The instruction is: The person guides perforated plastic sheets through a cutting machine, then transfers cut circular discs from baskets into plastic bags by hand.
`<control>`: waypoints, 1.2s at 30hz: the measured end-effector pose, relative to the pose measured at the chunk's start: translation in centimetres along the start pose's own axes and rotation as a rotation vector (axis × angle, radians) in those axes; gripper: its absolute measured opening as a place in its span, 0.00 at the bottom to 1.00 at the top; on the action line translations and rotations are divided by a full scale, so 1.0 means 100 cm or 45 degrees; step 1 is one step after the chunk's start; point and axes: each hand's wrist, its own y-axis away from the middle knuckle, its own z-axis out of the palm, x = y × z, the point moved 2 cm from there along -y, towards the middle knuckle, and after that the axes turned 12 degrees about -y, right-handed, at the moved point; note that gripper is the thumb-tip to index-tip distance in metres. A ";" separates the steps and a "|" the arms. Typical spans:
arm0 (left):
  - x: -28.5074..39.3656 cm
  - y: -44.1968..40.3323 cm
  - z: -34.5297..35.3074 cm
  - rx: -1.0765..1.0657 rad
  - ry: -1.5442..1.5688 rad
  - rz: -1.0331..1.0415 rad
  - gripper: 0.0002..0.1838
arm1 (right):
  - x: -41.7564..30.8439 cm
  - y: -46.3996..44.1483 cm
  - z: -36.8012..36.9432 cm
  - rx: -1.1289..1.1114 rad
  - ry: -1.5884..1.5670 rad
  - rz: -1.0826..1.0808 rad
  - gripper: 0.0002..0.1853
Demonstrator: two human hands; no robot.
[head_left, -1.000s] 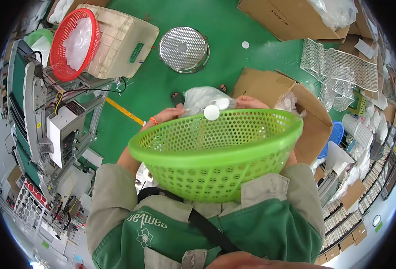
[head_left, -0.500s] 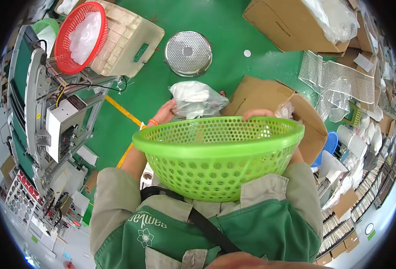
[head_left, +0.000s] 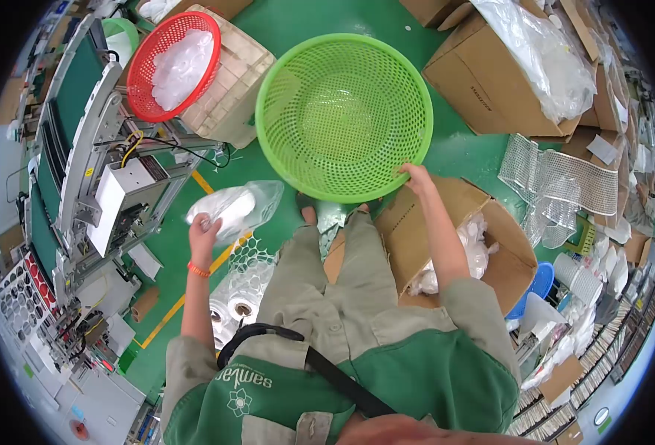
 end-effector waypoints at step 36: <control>0.315 0.156 -0.084 -0.320 0.025 1.561 0.64 | -0.111 0.482 0.364 -1.376 0.258 -1.327 0.15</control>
